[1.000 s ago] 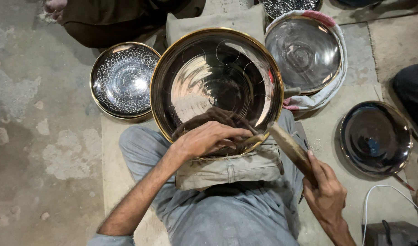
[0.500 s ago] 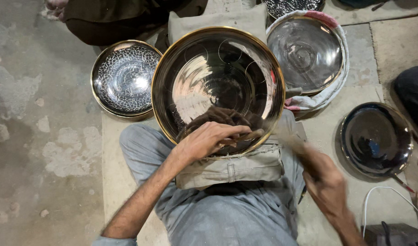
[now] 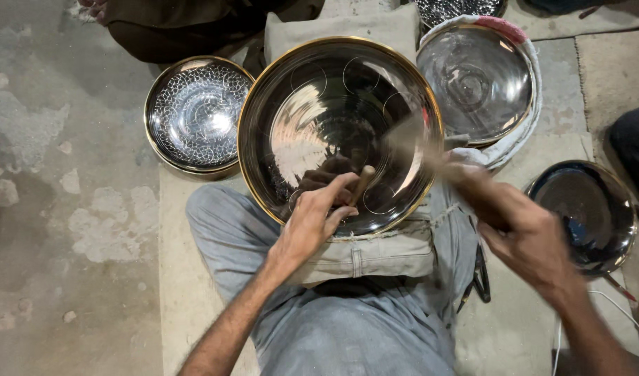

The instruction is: The person sits on the floor and uses a wooden mallet to hammer a small metal punch against the interior surface of a large silver bowl. They repeatedly strike the punch to create a pattern of small indentations on the bowl's surface.

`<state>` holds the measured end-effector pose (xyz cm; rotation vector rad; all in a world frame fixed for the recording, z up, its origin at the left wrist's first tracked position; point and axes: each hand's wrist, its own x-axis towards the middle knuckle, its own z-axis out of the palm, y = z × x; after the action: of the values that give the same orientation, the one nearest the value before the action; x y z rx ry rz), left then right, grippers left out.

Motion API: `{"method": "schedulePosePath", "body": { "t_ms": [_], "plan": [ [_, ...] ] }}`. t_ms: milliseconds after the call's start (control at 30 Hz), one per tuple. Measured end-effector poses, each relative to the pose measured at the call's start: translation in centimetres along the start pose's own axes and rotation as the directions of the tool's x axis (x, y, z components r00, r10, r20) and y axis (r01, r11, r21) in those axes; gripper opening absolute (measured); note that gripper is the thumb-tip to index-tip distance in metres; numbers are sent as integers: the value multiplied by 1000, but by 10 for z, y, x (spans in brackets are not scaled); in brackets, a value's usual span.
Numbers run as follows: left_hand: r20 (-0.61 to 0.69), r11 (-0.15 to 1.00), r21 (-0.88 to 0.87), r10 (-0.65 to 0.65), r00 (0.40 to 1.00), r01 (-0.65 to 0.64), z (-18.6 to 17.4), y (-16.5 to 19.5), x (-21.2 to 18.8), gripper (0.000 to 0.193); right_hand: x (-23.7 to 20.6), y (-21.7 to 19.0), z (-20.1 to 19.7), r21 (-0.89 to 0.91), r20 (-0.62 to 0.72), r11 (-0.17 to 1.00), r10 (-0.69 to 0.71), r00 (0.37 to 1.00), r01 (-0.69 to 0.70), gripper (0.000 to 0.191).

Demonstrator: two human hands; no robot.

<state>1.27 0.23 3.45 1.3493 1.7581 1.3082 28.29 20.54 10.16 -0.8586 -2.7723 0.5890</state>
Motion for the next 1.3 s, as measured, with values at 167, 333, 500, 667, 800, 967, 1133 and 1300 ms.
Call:
{"method": "schedulePosePath", "body": {
  "t_ms": [167, 333, 500, 667, 800, 967, 1133, 1300],
  "plan": [
    [-176, 997, -34, -72, 982, 67, 14, -3, -8, 54, 39, -26, -22, -93, -61, 987, -138, 988, 132, 71],
    [-204, 980, -168, -139, 969, 105, 19, -3, -14, 53, 67, -32, -31, -543, 215, 806, -139, 967, 236, 65],
    [-248, 951, -265, -228, 941, 160, 23, 3, -17, 51, 71, -34, -34, -405, 140, 879, -213, 967, 252, 63],
    [-368, 933, -285, -317, 874, 219, 31, 10, -21, 62, 74, -44, -39, -557, 214, 769, -231, 949, 313, 63],
    [-422, 945, -274, -287, 860, 180, 38, 8, -22, 50, 81, -51, -39, -531, 214, 795, -211, 954, 295, 61],
    [-441, 942, -300, -279, 853, 152, 43, 4, -25, 50, 89, -56, -33, -649, 331, 672, -172, 928, 356, 68],
    [-453, 953, -244, -276, 848, 180, 44, 1, -25, 46, 97, -65, -36, -599, 307, 692, -267, 914, 403, 65],
    [-450, 954, -192, -295, 843, 231, 44, 0, -26, 40, 107, -85, -49, -374, 210, 865, -273, 939, 336, 62]
  ]
}}
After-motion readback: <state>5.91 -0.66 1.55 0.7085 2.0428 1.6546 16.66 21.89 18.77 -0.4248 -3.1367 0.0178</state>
